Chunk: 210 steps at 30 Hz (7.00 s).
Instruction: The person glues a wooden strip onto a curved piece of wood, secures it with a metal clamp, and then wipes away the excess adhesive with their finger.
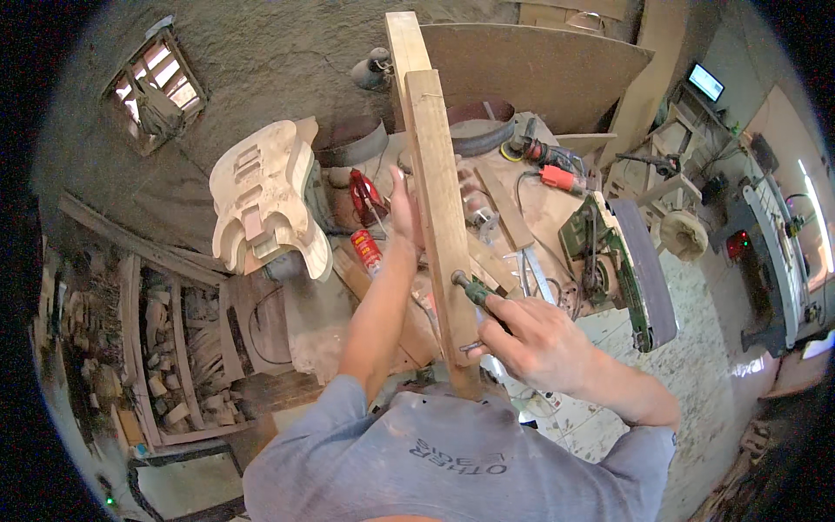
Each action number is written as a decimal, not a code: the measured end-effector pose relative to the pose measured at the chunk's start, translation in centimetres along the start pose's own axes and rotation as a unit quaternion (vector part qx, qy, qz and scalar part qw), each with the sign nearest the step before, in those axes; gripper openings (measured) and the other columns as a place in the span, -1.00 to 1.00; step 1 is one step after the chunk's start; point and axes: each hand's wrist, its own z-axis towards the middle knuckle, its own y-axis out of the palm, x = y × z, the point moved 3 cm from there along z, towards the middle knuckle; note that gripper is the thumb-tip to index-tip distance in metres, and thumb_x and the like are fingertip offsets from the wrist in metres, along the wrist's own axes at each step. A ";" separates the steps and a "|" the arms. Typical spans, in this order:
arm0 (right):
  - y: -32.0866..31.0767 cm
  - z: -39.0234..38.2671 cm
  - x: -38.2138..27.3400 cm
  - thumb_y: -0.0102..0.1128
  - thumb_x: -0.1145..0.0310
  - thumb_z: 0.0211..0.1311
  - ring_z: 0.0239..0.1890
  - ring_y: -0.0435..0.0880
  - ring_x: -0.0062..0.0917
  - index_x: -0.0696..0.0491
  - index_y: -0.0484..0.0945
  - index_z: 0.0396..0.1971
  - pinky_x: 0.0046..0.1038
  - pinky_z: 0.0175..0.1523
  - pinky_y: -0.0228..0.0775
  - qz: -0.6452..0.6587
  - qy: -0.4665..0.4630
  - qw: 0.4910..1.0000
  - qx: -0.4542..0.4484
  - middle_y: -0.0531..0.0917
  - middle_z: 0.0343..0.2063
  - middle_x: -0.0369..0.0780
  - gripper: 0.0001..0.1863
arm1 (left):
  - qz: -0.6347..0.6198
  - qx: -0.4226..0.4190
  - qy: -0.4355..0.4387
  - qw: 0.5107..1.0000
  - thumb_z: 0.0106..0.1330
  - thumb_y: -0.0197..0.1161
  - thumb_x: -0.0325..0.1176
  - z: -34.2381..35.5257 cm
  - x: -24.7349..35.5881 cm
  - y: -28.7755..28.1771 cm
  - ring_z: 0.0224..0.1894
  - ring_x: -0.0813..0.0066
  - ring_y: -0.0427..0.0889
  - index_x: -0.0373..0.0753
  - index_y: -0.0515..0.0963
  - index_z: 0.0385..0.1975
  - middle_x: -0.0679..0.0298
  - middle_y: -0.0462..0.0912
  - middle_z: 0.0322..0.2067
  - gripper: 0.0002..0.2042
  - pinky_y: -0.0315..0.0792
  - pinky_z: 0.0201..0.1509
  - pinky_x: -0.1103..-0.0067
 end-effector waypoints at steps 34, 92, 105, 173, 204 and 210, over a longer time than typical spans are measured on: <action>-2.4 1.2 2.4 0.25 0.32 0.28 -0.49 0.60 -0.31 0.05 0.54 -0.07 -0.37 -0.45 0.46 0.060 0.170 0.981 -0.076 0.64 -0.39 -0.13 -0.74 | 0.060 0.060 0.013 0.996 0.29 -0.10 0.45 3.6 -1.6 -2.1 -0.21 0.23 0.75 -0.16 0.48 0.03 0.20 0.65 -0.32 -0.27 0.74 -0.30 0.34; -0.2 0.8 0.0 0.21 0.29 -0.03 -0.25 0.50 -0.54 -0.01 0.50 -0.39 -0.46 -0.17 0.36 -0.064 -0.159 0.985 0.007 0.50 -0.30 -0.32 -0.81 | 0.174 0.043 -0.056 0.982 0.10 -0.20 0.64 0.9 -1.1 -3.3 -0.40 0.31 0.62 -0.28 0.48 -0.05 0.20 0.58 -0.36 -0.05 0.57 -0.27 0.38; 4.5 8.1 22.4 -0.24 -0.16 0.53 0.04 0.57 -0.42 0.07 0.37 0.26 -0.33 0.13 0.43 0.454 0.419 0.753 0.225 0.59 0.03 -0.15 -0.36 | 0.188 0.108 -0.035 0.976 0.02 -0.25 0.68 1.3 -3.2 -2.1 -0.44 0.33 0.62 -0.29 0.49 -0.08 0.23 0.58 -0.42 0.01 0.58 -0.31 0.40; -1.4 0.4 7.8 0.36 0.03 0.21 -0.55 0.58 -0.56 0.15 0.54 -0.36 -0.48 -0.44 0.38 0.274 0.298 0.902 0.151 0.59 -0.54 -0.20 -0.58 | 0.168 0.053 -0.014 0.984 0.30 -0.19 0.49 0.6 -1.8 -2.8 -0.38 0.32 0.65 -0.24 0.49 0.05 0.20 0.64 -0.29 -0.18 0.58 -0.28 0.37; 1.7 -1.2 -0.4 0.40 0.13 0.15 -0.46 0.54 -0.34 0.05 0.58 -0.34 -0.31 -0.35 0.40 0.109 0.191 0.971 0.095 0.46 -0.51 -0.22 -0.70 | 0.098 0.048 -0.013 0.994 0.38 -0.16 0.40 1.1 -2.7 -3.7 -0.33 0.28 0.63 -0.28 0.47 0.03 0.14 0.60 -0.22 -0.25 0.56 -0.23 0.36; 1.2 -1.3 -0.4 0.37 0.11 0.19 -0.47 0.52 -0.32 0.05 0.60 -0.12 -0.31 -0.34 0.38 0.169 0.190 0.961 0.108 0.48 -0.51 -0.21 -0.62 | 0.057 0.013 -0.022 0.998 0.38 -0.15 0.40 1.3 -2.8 -3.9 -0.30 0.28 0.61 -0.28 0.47 0.03 0.13 0.58 -0.19 -0.26 0.55 -0.19 0.37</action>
